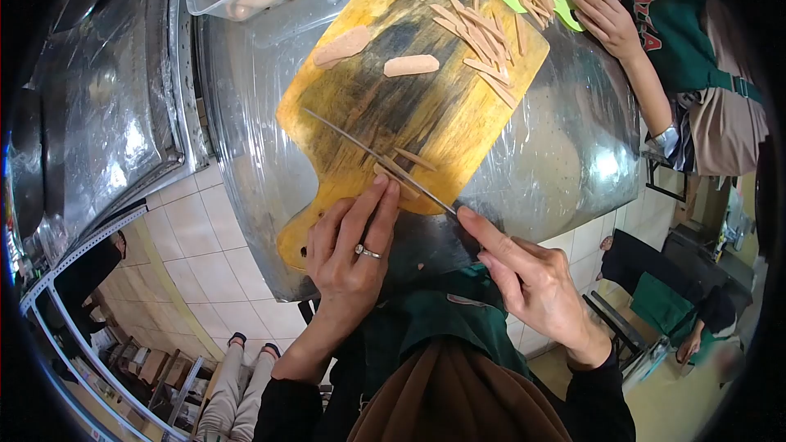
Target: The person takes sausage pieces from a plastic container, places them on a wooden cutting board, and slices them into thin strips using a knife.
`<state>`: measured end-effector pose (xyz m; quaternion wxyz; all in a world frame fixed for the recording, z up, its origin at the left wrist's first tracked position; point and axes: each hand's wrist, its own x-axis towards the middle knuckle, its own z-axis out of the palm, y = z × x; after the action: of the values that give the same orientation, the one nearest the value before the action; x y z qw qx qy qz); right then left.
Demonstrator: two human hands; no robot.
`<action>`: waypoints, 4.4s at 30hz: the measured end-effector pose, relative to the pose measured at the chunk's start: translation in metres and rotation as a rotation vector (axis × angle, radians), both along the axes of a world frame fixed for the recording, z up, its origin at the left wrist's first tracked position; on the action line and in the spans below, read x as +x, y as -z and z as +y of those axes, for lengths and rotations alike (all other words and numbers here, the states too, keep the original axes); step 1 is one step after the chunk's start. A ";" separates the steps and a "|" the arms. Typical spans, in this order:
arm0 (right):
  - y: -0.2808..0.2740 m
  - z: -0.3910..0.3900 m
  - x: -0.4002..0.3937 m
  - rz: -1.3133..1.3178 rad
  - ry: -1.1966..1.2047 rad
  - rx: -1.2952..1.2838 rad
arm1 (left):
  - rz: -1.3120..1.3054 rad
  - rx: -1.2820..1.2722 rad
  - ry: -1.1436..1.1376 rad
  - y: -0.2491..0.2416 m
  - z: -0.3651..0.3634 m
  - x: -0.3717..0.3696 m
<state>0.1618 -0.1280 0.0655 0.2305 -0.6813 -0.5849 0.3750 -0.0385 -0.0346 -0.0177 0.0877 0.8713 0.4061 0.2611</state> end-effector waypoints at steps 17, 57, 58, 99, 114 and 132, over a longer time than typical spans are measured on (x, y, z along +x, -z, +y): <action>0.013 -0.005 -0.013 -0.123 -0.025 -0.040 | -0.019 -0.015 0.006 -0.001 -0.001 0.000; 0.002 -0.004 0.026 -0.233 -0.040 0.012 | 0.180 -0.324 0.172 -0.059 0.146 0.081; 0.005 -0.005 0.030 -0.225 -0.013 0.030 | 0.119 -0.315 0.146 -0.062 0.142 0.075; 0.011 -0.005 0.045 -0.040 0.108 0.027 | -0.188 -0.046 0.251 -0.022 0.033 0.011; -0.008 -0.016 0.020 -0.050 0.061 -0.092 | 0.014 -0.052 0.053 -0.010 0.003 0.008; -0.015 -0.022 0.021 -0.067 -0.070 -0.237 | 0.114 -0.064 0.026 -0.007 0.002 0.005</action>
<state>0.1824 -0.1503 0.0803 0.1156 -0.6948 -0.5674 0.4266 -0.0334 -0.0325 -0.0106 0.0958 0.8867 0.4073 0.1967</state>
